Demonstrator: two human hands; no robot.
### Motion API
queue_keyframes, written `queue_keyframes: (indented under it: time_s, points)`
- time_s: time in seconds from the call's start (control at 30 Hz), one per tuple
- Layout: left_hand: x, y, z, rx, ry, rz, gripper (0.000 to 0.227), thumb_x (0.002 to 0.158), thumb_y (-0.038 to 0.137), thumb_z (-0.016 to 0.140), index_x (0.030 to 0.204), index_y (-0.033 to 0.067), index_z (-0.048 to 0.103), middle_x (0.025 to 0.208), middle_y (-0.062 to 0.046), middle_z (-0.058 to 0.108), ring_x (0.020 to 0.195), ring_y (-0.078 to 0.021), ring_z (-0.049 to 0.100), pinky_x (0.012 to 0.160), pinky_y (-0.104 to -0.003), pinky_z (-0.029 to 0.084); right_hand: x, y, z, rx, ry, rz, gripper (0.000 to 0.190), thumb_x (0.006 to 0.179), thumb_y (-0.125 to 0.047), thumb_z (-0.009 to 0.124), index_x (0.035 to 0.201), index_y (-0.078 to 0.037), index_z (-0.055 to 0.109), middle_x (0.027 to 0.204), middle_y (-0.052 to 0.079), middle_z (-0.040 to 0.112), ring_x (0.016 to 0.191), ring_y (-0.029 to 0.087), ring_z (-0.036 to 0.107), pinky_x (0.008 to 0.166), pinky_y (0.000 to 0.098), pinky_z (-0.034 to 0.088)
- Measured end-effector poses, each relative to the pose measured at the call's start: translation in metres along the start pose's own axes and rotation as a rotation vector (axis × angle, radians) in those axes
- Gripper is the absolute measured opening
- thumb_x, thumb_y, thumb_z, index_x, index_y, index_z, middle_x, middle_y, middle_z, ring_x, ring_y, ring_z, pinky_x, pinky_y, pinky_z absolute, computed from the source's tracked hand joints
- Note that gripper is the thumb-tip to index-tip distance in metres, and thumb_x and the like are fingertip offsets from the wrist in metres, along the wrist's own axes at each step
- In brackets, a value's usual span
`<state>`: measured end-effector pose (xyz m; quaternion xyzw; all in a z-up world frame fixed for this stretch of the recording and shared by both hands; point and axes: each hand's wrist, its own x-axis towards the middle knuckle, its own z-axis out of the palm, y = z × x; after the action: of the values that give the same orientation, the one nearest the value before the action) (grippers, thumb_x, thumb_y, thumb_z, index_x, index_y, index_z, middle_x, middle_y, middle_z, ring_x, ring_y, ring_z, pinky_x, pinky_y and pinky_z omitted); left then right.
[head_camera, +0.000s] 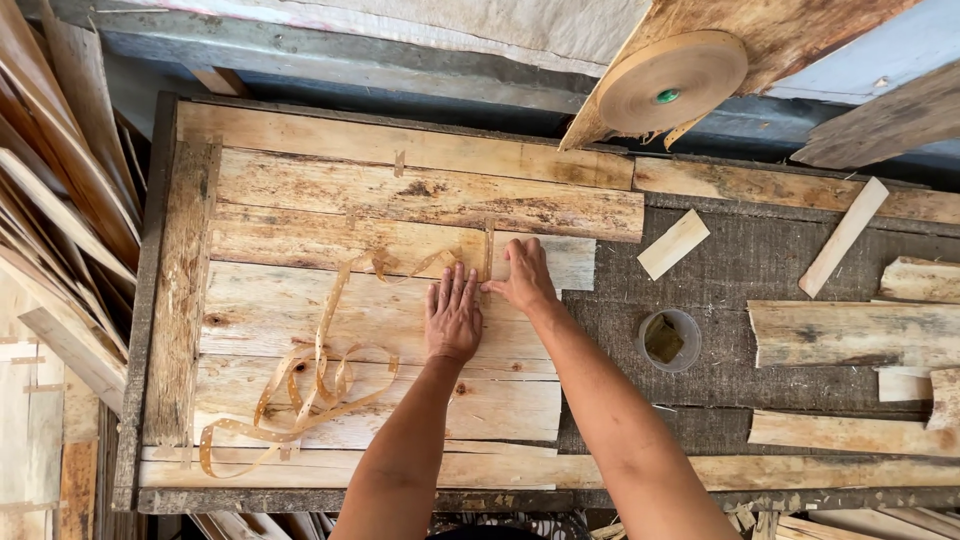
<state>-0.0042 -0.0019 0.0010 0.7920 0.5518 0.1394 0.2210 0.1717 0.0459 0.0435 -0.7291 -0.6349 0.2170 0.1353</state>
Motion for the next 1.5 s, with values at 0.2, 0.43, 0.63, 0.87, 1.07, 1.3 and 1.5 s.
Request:
queue_keyframes:
  time_s: [0.2, 0.43, 0.63, 0.87, 1.07, 1.3, 1.5]
  points:
    - [0.0, 0.004, -0.007, 0.025, -0.02, 0.003, 0.066, 0.099, 0.028, 0.043, 0.162, 0.0173, 0.029, 0.171, -0.009, 0.021, 0.158, -0.0291, 0.017, 0.125, -0.052, 0.011, 0.008, 0.012, 0.0, 0.007, -0.052, 0.051, 0.046, 0.079, -0.036, 0.089, 0.101, -0.009, 0.06, 0.108, 0.012, 0.055, 0.103, 0.028, 0.057, 0.089, 0.041, 0.052]
    - [0.001, 0.001, 0.001, 0.059, -0.016, 0.02, 0.067, 0.098, 0.028, 0.043, 0.162, 0.0166, 0.029, 0.17, -0.011, 0.022, 0.157, -0.0304, 0.017, 0.125, -0.052, 0.01, -0.005, 0.008, 0.007, 0.094, -0.222, 0.177, 0.04, 0.084, -0.041, 0.085, 0.088, -0.006, 0.065, 0.094, 0.012, 0.067, 0.086, 0.024, 0.065, 0.081, 0.0415, 0.054]
    - [0.001, 0.001, -0.002, 0.031, 0.031, 0.039, 0.065, 0.099, 0.028, 0.044, 0.162, 0.017, 0.03, 0.17, -0.01, 0.024, 0.157, -0.0313, 0.019, 0.125, -0.052, 0.014, 0.002, 0.023, 0.028, 0.106, -0.14, 0.135, 0.047, 0.077, -0.041, 0.091, 0.083, -0.004, 0.063, 0.09, 0.015, 0.068, 0.084, 0.027, 0.066, 0.076, 0.0407, 0.055]
    - [-0.004, 0.001, -0.001, -0.137, 0.155, 0.012, 0.061, 0.096, 0.024, 0.056, 0.154, 0.0118, 0.041, 0.165, -0.013, 0.036, 0.153, -0.0331, 0.03, 0.124, -0.053, 0.021, -0.003, 0.022, 0.035, 0.12, -0.036, 0.079, 0.053, 0.065, -0.037, 0.098, 0.08, -0.003, 0.06, 0.087, 0.016, 0.064, 0.08, 0.031, 0.063, 0.072, 0.0437, 0.053]
    - [-0.011, 0.029, -0.01, -0.215, 0.045, -0.35, 0.023, 0.094, 0.028, 0.066, 0.11, 0.0121, 0.07, 0.113, -0.01, 0.07, 0.113, -0.0311, 0.06, 0.101, -0.046, 0.045, 0.0, 0.027, 0.04, 0.112, -0.04, 0.077, 0.056, 0.065, -0.04, 0.097, 0.081, -0.003, 0.059, 0.09, 0.017, 0.063, 0.084, 0.031, 0.062, 0.074, 0.0437, 0.053]
    - [0.003, 0.049, -0.007, -0.326, 0.037, -0.587, 0.029, 0.084, 0.039, 0.078, 0.094, 0.0115, 0.079, 0.095, -0.011, 0.076, 0.092, -0.0311, 0.071, 0.08, -0.045, 0.055, 0.001, 0.02, 0.029, 0.116, -0.194, 0.192, 0.043, 0.082, -0.04, 0.086, 0.083, -0.006, 0.059, 0.094, 0.011, 0.059, 0.083, 0.023, 0.06, 0.075, 0.0402, 0.055]
    - [0.013, 0.055, -0.002, -0.382, -0.007, -0.739, 0.03, 0.087, 0.041, 0.076, 0.096, 0.013, 0.081, 0.091, -0.009, 0.078, 0.088, -0.0301, 0.074, 0.078, -0.045, 0.056, -0.001, 0.026, 0.032, 0.122, -0.116, 0.095, 0.042, 0.079, -0.035, 0.089, 0.085, -0.004, 0.061, 0.093, 0.014, 0.061, 0.083, 0.027, 0.061, 0.076, 0.0415, 0.054]
